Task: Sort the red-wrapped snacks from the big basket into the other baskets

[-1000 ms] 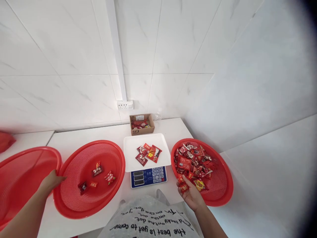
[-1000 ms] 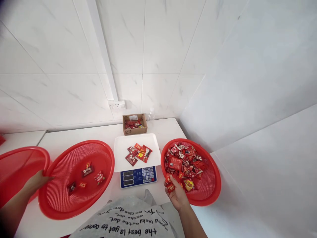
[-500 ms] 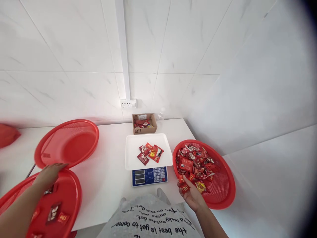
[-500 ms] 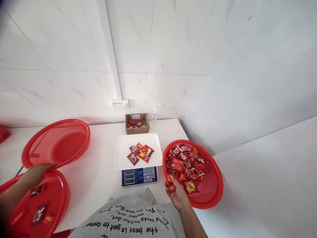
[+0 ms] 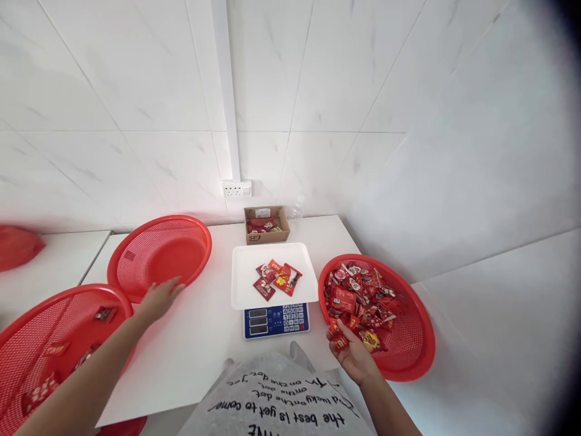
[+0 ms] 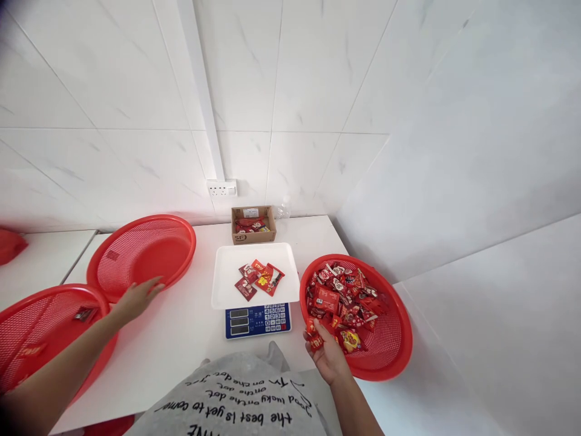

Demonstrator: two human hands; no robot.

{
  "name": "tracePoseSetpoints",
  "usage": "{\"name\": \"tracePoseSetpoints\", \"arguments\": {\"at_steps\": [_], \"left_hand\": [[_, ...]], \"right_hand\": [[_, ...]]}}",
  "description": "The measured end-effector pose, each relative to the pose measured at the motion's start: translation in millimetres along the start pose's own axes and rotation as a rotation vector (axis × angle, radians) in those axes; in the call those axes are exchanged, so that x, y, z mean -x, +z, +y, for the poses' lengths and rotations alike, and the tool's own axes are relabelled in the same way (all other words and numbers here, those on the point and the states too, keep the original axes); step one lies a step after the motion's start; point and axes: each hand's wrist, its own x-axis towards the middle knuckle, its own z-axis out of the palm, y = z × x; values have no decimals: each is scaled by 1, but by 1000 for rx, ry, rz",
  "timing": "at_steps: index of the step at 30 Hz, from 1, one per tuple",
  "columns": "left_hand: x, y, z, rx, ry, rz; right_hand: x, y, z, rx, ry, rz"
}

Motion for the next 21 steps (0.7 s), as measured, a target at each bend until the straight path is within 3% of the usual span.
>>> {"name": "tracePoseSetpoints", "arguments": {"at_steps": [6,13,16,21], "left_hand": [[-4,30,52,28,143,-133],[-9,33,94,44,268,-94],[-5,44,130,61,375,-39],[6,77,195,101,587,-113]], "right_hand": [[0,-1,-5,61,-35,0],[-9,7,-12,134,-285,55],[-19,7,-8,224,-362,68],[-30,3,-1,341,-436,87]]}}
